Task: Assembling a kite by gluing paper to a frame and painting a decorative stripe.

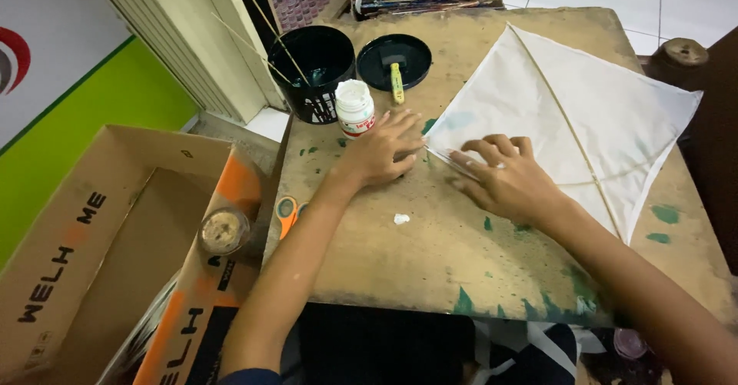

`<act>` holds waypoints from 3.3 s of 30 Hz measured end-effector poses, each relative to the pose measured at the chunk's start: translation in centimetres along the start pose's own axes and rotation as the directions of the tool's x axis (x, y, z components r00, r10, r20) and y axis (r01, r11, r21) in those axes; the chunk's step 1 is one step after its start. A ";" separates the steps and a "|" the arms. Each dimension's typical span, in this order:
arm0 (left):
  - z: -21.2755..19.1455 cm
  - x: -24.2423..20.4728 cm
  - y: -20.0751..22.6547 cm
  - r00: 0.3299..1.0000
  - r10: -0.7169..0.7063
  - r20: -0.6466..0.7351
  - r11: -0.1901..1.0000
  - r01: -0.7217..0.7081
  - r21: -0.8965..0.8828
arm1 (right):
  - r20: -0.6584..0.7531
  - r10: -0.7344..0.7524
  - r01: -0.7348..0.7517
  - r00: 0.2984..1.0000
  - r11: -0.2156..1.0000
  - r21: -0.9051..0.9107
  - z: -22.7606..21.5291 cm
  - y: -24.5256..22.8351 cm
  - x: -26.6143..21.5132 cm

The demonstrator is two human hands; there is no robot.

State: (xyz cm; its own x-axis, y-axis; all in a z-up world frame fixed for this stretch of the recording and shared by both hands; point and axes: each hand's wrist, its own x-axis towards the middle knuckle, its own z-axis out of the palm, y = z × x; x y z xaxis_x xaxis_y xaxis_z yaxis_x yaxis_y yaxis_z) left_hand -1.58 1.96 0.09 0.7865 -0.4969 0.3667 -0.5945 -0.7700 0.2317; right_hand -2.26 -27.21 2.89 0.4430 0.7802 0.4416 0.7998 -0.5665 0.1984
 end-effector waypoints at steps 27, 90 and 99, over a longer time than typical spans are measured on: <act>-0.5 0.3 1.3 1.000 -0.021 -0.017 1.000 0.021 0.016 | 0.191 -0.079 0.111 0.978 0.981 -0.161 -0.5 0.9 0.8; -5.1 0.9 5.5 0.820 0.067 -0.568 0.996 -0.089 -0.011 | -0.163 0.103 0.006 0.981 0.830 0.557 -5.8 1.8 0.6; -7.6 -4.5 1.1 0.752 -0.099 -0.652 0.995 0.076 -0.063 | -0.214 0.062 0.060 0.975 0.853 0.518 -4.1 -2.5 9.1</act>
State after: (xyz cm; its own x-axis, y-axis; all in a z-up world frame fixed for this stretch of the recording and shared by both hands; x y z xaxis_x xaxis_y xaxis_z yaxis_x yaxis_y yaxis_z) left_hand -6.98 6.38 5.53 0.5411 -0.0369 0.8401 -0.5422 -0.7789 0.3151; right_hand -1.87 -19.80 10.01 0.3947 0.6690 0.6298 0.9187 -0.2997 -0.2574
